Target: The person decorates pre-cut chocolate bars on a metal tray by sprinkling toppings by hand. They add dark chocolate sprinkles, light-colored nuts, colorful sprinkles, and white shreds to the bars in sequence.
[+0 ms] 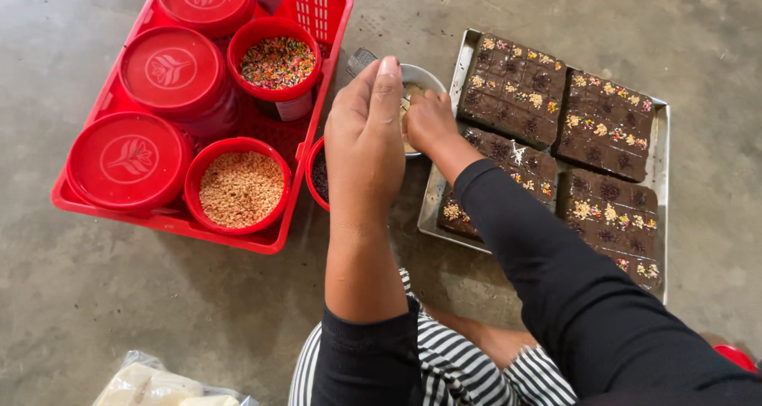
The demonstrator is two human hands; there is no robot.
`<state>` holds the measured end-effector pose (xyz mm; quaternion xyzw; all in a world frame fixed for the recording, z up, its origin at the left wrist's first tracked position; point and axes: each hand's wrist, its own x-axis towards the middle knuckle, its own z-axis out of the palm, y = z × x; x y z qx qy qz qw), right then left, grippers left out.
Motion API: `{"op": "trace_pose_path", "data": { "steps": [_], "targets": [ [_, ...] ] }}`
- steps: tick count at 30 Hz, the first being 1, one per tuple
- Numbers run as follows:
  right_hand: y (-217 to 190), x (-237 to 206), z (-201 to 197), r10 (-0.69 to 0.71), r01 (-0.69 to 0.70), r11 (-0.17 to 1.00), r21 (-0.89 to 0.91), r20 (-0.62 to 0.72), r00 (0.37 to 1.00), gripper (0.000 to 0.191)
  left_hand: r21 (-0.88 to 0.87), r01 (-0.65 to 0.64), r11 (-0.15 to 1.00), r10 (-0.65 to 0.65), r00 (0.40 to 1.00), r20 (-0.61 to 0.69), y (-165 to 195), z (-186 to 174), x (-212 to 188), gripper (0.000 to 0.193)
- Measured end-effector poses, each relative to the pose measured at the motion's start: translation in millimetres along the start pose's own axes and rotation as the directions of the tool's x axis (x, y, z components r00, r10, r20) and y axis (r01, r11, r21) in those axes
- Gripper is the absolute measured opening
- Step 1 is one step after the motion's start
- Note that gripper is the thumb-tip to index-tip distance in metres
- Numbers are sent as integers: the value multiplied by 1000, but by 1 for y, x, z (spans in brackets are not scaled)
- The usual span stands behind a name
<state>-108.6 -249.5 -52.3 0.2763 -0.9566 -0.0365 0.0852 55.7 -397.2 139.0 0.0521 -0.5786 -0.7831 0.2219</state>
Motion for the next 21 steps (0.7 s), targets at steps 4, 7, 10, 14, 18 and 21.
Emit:
{"op": "trace_pose_path", "data": {
  "steps": [4, 7, 10, 14, 18, 21],
  "targets": [
    [20, 6, 3, 148, -202, 940, 276, 205, 967, 9, 52, -49, 997, 50, 998, -25, -3, 1, 0, 47],
    [38, 7, -2, 204, -377, 659, 651, 328, 923, 21, 58, -44, 997, 46, 998, -35, -3, 1, 0, 48],
    [47, 0, -9, 173, -416, 459, 785, 381, 908, 26, 66, -31, 997, 33, 999, -24, -1, 1, -1, 49],
    [46, -10, -14, 265, -440, 583, 683, 353, 898, 30, 31, 4, 1000, -4, 1000, 0, -3, 3, -2, 47],
    [70, -17, -15, 374, -636, 359, 683, 519, 768, 30, -36, 1, 999, 1, 999, 35, -9, 1, -1, 45],
    [126, -42, -23, 314, -658, -113, 744, 655, 687, 21, -108, 0, 994, 5, 999, 48, -13, 2, 0, 44]
  ]
}}
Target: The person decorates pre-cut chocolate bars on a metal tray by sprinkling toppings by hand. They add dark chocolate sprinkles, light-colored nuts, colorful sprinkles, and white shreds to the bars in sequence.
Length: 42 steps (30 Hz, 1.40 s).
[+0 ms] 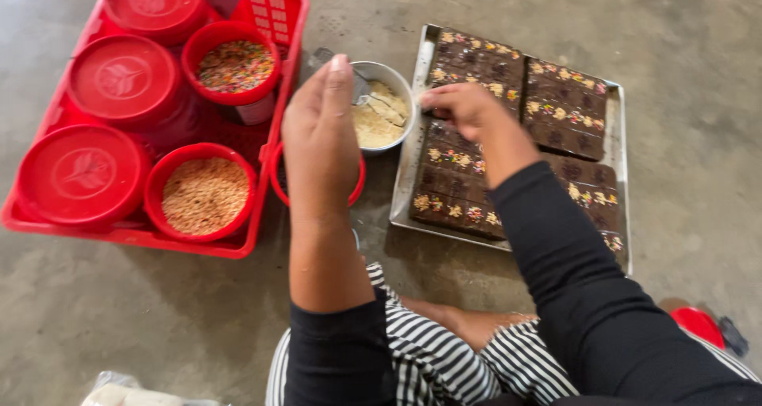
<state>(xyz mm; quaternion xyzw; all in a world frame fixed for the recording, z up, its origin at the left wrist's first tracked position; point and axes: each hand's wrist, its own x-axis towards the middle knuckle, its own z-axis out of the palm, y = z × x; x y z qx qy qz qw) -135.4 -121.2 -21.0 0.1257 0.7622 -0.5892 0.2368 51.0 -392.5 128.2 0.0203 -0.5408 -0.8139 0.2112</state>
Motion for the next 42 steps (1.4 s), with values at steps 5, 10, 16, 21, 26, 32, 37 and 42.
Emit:
{"op": "trace_pose_path", "data": {
  "steps": [5, 10, 16, 21, 26, 32, 37, 42],
  "targets": [
    [33, -47, -126, -41, 61, 988, 141, -145, 989, 13, -28, -2, 1000, 3, 998, 63, 2, 5, -5, 42],
    [75, -84, -151, -6, -51, 992, -115, -453, 891, 14, 39, 27, 999, -32, 990, 136, 0, 25, -13, 39],
    [91, -88, -124, -131, -54, 937, -345, -492, 861, 10, 202, 60, 978, -100, 977, 190, -9, 39, -17, 39],
    [86, -92, -106, -132, -350, 751, -560, -647, 751, 8, 230, 60, 971, -108, 973, 206, -14, 43, -18, 39],
    [93, -105, -102, -441, -192, 632, -751, -552, 708, 6, 221, 55, 974, -99, 976, 195, -13, 39, -16, 38],
    [119, -98, -109, -516, -163, 529, -833, -468, 717, 32, 22, 45, 999, -48, 985, 163, -6, 28, -14, 38],
    [115, -96, -106, -577, -163, 479, -863, -449, 682, 30, 124, -24, 992, 13, 996, 88, -6, 22, -12, 38],
    [71, -77, -48, -819, 163, 490, -856, -388, 423, 18, 65, 0, 998, -4, 998, 65, -7, 17, -7, 41]
  ]
}}
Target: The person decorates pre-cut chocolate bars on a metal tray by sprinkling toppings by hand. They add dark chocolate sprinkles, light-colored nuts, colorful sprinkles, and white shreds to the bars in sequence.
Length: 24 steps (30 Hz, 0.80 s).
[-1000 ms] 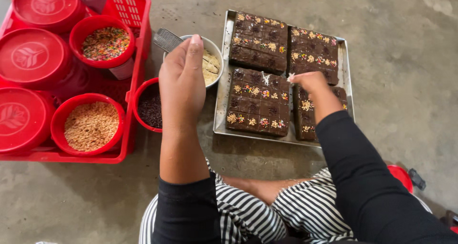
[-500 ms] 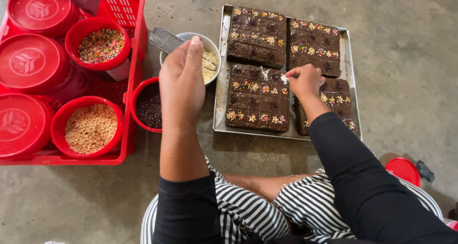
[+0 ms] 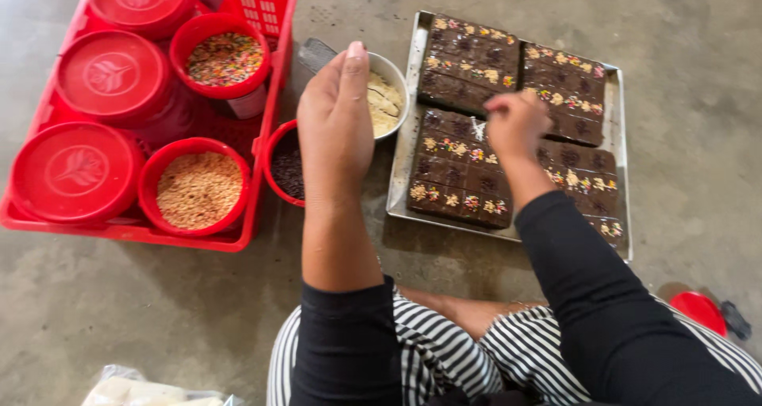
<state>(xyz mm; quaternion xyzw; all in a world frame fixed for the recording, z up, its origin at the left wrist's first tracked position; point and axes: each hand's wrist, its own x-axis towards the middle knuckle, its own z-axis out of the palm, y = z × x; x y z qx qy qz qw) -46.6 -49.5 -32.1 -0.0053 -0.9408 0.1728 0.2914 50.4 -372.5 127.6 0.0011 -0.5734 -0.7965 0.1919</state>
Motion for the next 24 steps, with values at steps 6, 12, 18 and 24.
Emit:
{"op": "trace_pose_path", "data": {
  "steps": [6, 12, 18, 24],
  "targets": [
    [-136, 22, 67, -441, 389, 891, 234, 248, 863, 13, 55, -21, 998, 22, 999, -27, 4, -6, 2, 42],
    [-207, 21, 92, -413, 391, 904, 175, 597, 688, 44, 23, 44, 999, -41, 993, -108, 10, -14, 6, 48],
    [-205, 22, 99, -332, 252, 943, 217, 588, 737, 47, 21, 31, 999, -28, 990, -136, 10, -15, 6, 55],
    [-176, 37, 107, -224, -1, 955, 297, 724, 653, 34, 37, 18, 999, -13, 991, -134, 6, -13, 6, 54]
  ]
}}
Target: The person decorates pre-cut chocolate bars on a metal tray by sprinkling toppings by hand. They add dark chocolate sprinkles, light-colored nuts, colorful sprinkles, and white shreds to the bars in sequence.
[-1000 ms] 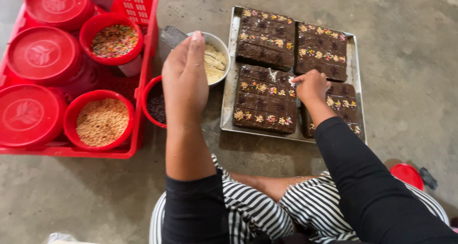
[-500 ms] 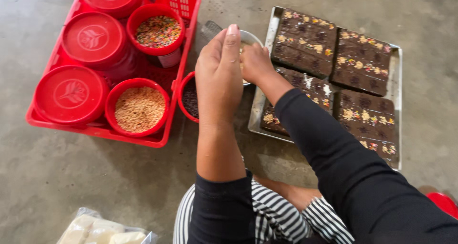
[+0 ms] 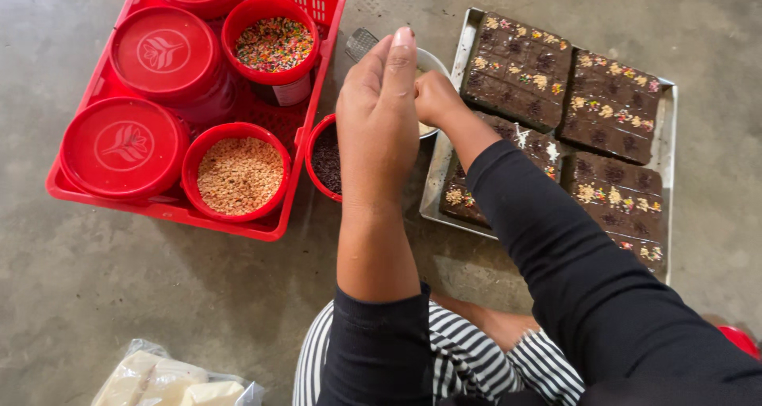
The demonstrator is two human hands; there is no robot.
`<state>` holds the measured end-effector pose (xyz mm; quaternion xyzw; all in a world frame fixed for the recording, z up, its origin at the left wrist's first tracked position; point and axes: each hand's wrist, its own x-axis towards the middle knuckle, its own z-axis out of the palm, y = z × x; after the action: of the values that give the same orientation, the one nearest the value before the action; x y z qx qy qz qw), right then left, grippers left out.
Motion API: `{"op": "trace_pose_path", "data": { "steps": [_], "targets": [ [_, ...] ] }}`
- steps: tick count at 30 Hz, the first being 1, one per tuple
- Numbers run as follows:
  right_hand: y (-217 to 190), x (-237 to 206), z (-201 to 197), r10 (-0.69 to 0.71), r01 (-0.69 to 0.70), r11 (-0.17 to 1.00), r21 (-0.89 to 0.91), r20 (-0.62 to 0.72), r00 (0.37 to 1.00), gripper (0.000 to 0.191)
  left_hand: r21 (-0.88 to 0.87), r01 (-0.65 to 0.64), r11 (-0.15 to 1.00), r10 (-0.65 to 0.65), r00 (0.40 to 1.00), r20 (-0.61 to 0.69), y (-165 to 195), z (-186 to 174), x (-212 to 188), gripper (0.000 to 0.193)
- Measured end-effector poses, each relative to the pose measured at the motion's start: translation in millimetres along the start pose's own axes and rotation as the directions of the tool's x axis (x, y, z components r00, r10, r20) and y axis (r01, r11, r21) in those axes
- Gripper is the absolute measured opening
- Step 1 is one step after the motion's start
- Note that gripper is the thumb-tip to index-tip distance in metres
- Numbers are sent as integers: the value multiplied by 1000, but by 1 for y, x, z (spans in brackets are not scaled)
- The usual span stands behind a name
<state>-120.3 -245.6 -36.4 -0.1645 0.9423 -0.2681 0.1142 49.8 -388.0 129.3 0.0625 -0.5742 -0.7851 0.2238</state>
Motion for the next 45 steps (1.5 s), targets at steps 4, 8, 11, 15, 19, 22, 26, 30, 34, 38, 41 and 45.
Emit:
{"op": "trace_pose_path", "data": {
  "steps": [4, 8, 11, 15, 19, 22, 26, 30, 34, 38, 41, 45],
  "targets": [
    [28, 2, -13, 150, -159, 955, 249, 58, 987, 23, -31, 3, 1000, -2, 1000, 13, -1, 0, 1, 52],
    [61, -10, -53, 262, -280, 830, 482, 106, 959, 26, -52, -3, 999, 5, 999, 39, -1, -1, -2, 49],
    [86, -33, -91, 423, -411, 819, 401, 64, 904, 25, -82, 12, 997, -8, 999, 51, 1, 2, -4, 47],
    [112, -65, -114, 320, -316, 938, 146, -8, 947, 22, 29, -6, 1000, 5, 998, 59, 5, 5, -5, 45],
    [122, -77, -103, 254, -244, 930, -274, 0, 967, 18, 2, 15, 1000, -15, 996, 92, 5, 9, -7, 44],
    [121, -76, -88, 220, -210, 886, -413, -25, 975, 13, -10, 39, 999, -38, 995, 97, 3, 9, -8, 44],
    [115, -76, -74, 156, -166, 836, -523, -63, 986, 5, -35, 12, 999, -8, 995, 99, 1, 9, -6, 43],
    [115, -81, -69, 62, -172, 823, -542, -216, 974, 7, -39, 30, 999, -26, 996, 90, 0, 10, -6, 44],
    [122, -88, -63, 111, -198, 865, -461, -209, 971, 4, -88, 45, 995, -37, 995, 98, -1, 8, -7, 43],
    [125, -98, -58, 12, -130, 854, -504, -231, 973, 30, -63, 29, 998, -23, 996, 91, 0, 8, -6, 43],
    [116, -101, -62, -79, -96, 871, -482, -330, 941, 35, -29, 1, 1000, 1, 997, 76, 0, 8, -6, 43],
    [77, -84, -66, -226, 80, 937, -339, -417, 880, 17, -1, -27, 1000, 27, 997, 76, -2, 6, -6, 42]
  ]
}}
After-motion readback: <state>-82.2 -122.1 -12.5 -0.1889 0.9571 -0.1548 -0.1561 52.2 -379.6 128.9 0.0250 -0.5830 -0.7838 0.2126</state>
